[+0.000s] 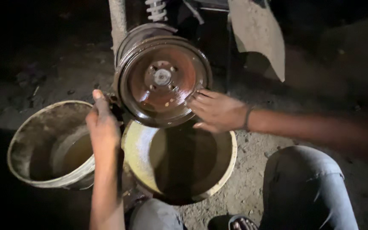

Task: The person cleans a rusty metal automotive wheel hub or drum by hand, scrubbing it with a small brush and rinsing it in a yellow bucket of water.

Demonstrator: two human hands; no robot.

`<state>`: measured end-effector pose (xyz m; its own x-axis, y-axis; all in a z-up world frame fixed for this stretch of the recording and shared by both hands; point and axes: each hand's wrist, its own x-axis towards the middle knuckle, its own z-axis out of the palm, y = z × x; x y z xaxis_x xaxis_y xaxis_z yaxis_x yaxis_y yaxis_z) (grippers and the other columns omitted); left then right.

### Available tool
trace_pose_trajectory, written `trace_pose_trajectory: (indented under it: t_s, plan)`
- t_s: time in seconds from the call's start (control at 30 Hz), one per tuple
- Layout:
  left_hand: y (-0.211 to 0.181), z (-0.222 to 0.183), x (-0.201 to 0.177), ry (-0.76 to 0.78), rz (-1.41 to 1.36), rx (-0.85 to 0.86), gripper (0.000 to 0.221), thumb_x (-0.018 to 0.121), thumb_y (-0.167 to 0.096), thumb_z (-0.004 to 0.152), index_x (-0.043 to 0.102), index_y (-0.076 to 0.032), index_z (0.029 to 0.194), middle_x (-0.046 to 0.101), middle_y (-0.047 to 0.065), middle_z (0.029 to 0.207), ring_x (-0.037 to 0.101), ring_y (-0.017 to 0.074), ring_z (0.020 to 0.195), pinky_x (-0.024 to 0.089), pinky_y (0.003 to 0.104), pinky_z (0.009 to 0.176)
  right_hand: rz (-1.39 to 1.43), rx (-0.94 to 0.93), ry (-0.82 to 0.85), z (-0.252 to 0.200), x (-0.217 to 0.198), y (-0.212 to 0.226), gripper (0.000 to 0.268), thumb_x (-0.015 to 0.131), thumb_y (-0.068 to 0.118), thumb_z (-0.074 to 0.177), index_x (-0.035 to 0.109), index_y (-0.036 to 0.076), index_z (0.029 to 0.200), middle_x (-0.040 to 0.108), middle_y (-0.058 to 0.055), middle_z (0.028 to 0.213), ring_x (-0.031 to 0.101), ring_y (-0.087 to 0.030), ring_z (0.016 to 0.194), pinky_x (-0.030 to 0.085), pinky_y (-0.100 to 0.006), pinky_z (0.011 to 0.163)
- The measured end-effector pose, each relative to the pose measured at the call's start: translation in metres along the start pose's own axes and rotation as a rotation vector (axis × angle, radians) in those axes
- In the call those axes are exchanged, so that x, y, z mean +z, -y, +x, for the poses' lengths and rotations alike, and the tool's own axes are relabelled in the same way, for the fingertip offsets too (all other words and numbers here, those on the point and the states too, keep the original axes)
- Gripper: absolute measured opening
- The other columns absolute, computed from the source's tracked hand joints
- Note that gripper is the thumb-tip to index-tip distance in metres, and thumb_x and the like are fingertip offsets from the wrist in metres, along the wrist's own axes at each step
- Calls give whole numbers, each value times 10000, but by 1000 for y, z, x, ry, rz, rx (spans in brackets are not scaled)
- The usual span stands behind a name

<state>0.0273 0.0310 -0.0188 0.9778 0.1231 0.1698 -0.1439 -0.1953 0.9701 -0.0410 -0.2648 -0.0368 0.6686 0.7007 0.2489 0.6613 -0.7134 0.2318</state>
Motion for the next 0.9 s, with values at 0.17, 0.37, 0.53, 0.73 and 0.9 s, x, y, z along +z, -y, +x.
trace_pose_trajectory:
  t_s: [0.17, 0.37, 0.53, 0.73, 0.9]
  plan:
    - [-8, -6, 8, -100, -139, -168, 650, 496, -572, 1046, 608, 52, 1185, 698, 32, 1079, 636, 99, 999, 492, 285, 887, 246, 319, -278, 50, 16, 90, 835, 663, 421, 876, 399, -142, 1433, 590, -278, 1277, 556, -399, 1161, 455, -463, 994]
    - [-11, -1, 4, 156, -91, -123, 694, 367, -571, 1026, 716, 16, 1145, 765, 58, 1003, 697, 145, 897, 549, 280, 822, 81, 87, 106, 1, 23, 9, 693, 566, 489, 966, 465, -43, 1398, 582, -197, 1313, 536, -339, 1259, 433, -462, 1114]
    - [-14, -14, 0, 94, -248, -75, 538, 569, -394, 1114, 650, 136, 1062, 583, 160, 916, 478, 184, 836, 398, 351, 760, 146, 394, 215, 38, 41, 68, 826, 561, 562, 993, 396, -136, 1402, 568, -246, 1181, 550, -351, 1086, 445, -483, 945]
    - [-40, -21, 8, 15, -348, 194, 258, 651, -256, 968, 705, -49, 1113, 728, -25, 1039, 664, 59, 975, 508, 204, 902, 315, 222, 69, 28, 41, 46, 753, 586, 582, 887, 534, -45, 1301, 603, -202, 1161, 601, -347, 1070, 486, -466, 930]
    - [-7, -6, -9, -84, -488, 41, 273, 615, -270, 1057, 672, -4, 1029, 682, 27, 908, 620, 103, 815, 481, 250, 733, 123, 256, 146, 31, 38, 42, 819, 498, 649, 974, 509, -100, 1305, 597, -210, 1077, 600, -319, 999, 498, -470, 919]
